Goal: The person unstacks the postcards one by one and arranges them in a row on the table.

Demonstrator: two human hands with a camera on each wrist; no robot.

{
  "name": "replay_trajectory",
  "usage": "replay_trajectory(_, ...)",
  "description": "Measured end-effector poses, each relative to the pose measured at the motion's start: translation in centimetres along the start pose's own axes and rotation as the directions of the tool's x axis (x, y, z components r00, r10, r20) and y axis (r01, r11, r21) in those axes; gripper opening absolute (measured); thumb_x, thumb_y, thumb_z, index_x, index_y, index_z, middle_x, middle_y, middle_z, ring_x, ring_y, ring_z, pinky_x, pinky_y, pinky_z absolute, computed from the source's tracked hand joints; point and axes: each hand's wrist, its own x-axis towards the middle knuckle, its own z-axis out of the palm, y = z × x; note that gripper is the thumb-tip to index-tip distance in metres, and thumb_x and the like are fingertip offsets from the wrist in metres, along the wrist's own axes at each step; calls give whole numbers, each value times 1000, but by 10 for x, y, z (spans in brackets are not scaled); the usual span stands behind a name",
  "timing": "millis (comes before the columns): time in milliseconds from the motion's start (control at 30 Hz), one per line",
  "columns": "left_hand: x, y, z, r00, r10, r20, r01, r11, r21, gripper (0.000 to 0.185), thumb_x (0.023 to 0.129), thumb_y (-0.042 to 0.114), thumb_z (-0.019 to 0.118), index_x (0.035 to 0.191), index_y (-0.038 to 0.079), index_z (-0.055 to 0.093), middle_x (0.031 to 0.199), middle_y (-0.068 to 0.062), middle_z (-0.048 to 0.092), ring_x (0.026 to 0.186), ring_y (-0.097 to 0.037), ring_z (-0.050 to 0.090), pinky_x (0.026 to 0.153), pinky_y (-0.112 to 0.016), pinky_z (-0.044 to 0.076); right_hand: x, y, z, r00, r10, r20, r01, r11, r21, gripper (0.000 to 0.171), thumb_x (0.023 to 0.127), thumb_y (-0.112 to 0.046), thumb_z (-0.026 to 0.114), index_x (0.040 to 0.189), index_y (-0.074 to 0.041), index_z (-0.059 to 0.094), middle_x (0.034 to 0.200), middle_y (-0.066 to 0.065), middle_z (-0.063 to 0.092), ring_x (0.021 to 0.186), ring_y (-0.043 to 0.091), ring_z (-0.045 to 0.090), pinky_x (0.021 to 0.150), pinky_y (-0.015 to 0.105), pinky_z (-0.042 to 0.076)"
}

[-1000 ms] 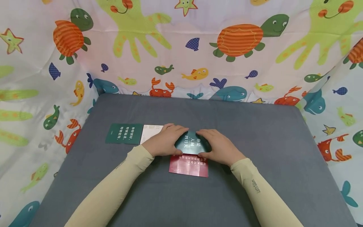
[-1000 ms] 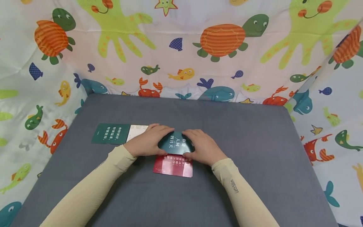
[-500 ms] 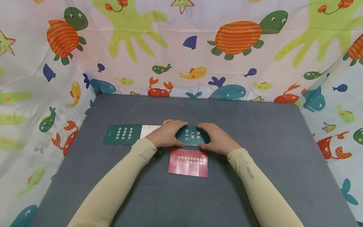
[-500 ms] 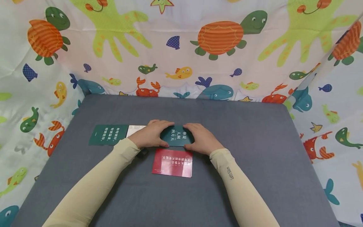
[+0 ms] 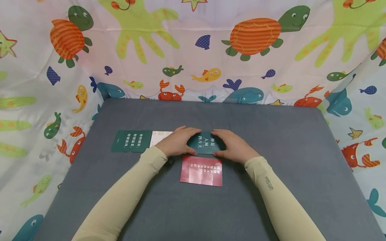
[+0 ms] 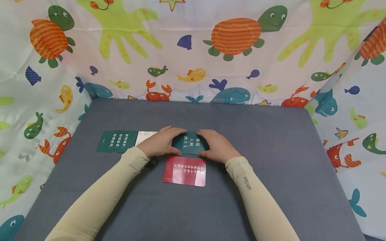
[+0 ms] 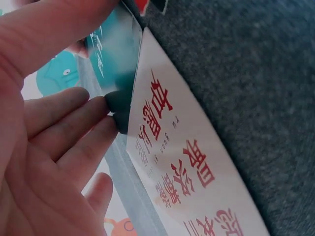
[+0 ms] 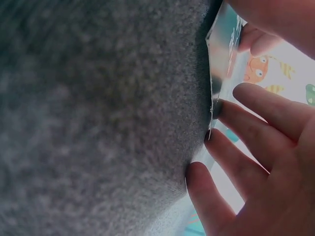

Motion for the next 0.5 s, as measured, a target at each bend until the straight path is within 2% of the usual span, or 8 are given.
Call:
replay_trajectory(233, -2, 2, 0, 1000, -9, -4, 9, 1000, -8, 91, 87, 40, 92, 163, 15, 49, 164, -5, 54, 154, -22, 49, 139, -45, 14, -1, -2, -1, 1000, 12, 0, -12, 1000, -14, 88, 90, -41, 88, 165, -17, 47, 171, 8, 46, 158, 34, 43, 128, 58, 39)
replay_trajectory(500, 1, 3, 0, 1000, -30, 0, 30, 999, 23, 93, 85, 43, 92, 164, 18, 49, 164, -3, 55, 153, -21, 50, 139, -47, 12, -1, -2, 1, 998, 60, 20, -60, 998, -2, 89, 90, -43, 89, 165, -20, 48, 175, 5, 39, 164, 33, 34, 129, 60, 36)
